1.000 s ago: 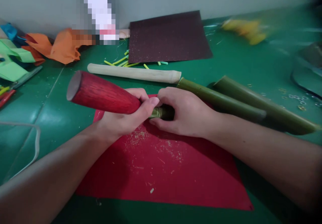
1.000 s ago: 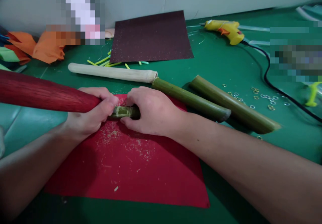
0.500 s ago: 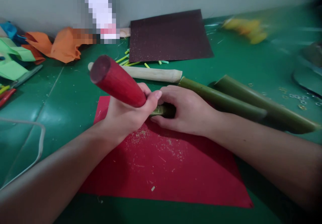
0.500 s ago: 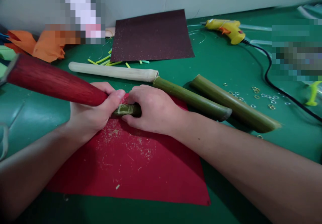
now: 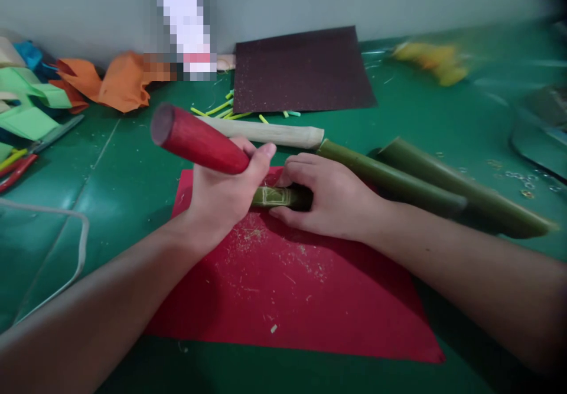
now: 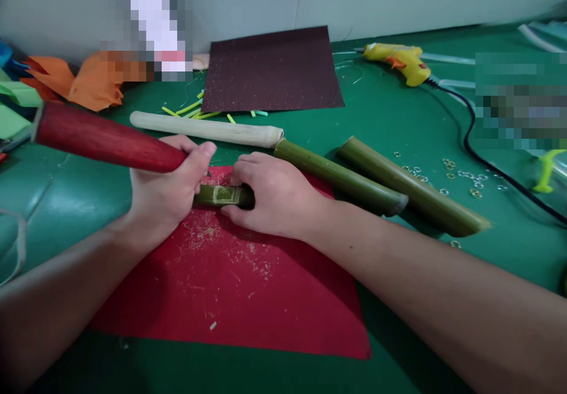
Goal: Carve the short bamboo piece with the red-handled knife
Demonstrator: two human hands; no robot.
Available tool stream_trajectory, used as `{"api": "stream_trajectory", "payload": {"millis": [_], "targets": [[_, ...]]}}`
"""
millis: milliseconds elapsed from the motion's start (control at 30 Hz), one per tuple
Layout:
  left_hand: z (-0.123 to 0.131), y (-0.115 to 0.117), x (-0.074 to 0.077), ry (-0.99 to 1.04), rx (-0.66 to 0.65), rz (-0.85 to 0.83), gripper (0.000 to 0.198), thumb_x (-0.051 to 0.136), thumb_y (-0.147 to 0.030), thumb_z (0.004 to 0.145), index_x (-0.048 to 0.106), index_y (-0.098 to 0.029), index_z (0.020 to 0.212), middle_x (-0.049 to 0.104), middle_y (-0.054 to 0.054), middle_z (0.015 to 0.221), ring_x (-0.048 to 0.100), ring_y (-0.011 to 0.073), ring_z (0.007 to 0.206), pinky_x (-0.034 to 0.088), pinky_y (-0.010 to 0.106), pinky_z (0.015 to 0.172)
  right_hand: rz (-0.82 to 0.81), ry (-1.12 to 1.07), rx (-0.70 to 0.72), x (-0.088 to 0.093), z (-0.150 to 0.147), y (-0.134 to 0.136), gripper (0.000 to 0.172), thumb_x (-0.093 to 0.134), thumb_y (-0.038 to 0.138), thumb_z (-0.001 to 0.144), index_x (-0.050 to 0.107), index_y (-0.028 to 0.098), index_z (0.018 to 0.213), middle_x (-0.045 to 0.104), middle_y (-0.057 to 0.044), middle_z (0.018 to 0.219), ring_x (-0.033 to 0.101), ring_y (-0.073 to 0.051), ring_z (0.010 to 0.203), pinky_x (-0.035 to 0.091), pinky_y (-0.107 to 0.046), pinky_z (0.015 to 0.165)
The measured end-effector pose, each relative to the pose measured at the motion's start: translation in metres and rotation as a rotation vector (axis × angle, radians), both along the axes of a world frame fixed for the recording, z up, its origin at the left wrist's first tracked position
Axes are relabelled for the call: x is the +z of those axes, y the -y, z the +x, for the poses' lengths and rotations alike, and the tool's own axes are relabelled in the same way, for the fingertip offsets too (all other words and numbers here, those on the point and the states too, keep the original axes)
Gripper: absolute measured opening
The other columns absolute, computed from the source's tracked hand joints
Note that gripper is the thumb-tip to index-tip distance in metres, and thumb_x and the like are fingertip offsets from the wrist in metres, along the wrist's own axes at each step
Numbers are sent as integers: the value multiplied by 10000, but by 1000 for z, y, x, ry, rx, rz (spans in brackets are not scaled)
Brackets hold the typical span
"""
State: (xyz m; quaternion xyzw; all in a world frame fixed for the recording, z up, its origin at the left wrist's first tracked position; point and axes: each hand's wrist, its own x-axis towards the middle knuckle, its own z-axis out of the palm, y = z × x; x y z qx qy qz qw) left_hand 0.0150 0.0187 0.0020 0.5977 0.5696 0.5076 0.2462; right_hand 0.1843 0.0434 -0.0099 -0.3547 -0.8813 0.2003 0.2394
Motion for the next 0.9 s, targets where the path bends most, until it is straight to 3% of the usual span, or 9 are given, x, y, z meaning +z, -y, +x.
{"api": "stream_trajectory", "payload": {"millis": [133, 433, 567, 733, 900], "targets": [[-5, 3, -1, 62, -176, -56, 302, 630, -291, 852, 507, -208, 589, 552, -40, 562, 553, 89, 532, 460, 212, 485, -16, -4, 1, 0, 0, 0, 170, 660, 325, 722, 546, 203, 753, 603, -30, 775, 539, -181, 737, 410, -319, 688], [-6, 5, 8, -93, -345, -79, 315, 652, -240, 811, 531, -190, 524, 537, -48, 504, 510, 74, 481, 428, 192, 460, -12, -33, 5, 1, 1, 1, 219, 652, 303, 738, 456, 217, 693, 476, 19, 674, 428, -137, 641, 329, -295, 621], [-5, 4, 4, -89, -319, -87, 277, 672, -227, 802, 554, -197, 553, 561, -54, 527, 532, 79, 505, 459, 196, 496, 2, -33, 11, 0, 1, 1, 203, 654, 305, 744, 474, 214, 714, 494, 14, 689, 439, -139, 652, 342, -299, 636], [-5, 1, -4, -87, -145, 12, 251, 681, -282, 834, 569, -200, 624, 589, -49, 597, 566, 80, 584, 496, 186, 582, 11, -9, 41, -1, 0, 0, 149, 639, 314, 752, 568, 184, 768, 607, -43, 786, 545, -188, 772, 409, -323, 714], [-5, 1, -1, 39, -202, 23, 308, 622, -226, 851, 505, -195, 568, 475, -61, 500, 459, 61, 467, 450, 180, 496, 13, -55, 25, -3, 0, 0, 166, 655, 317, 729, 567, 178, 752, 595, -30, 751, 529, -171, 722, 409, -310, 684]]}}
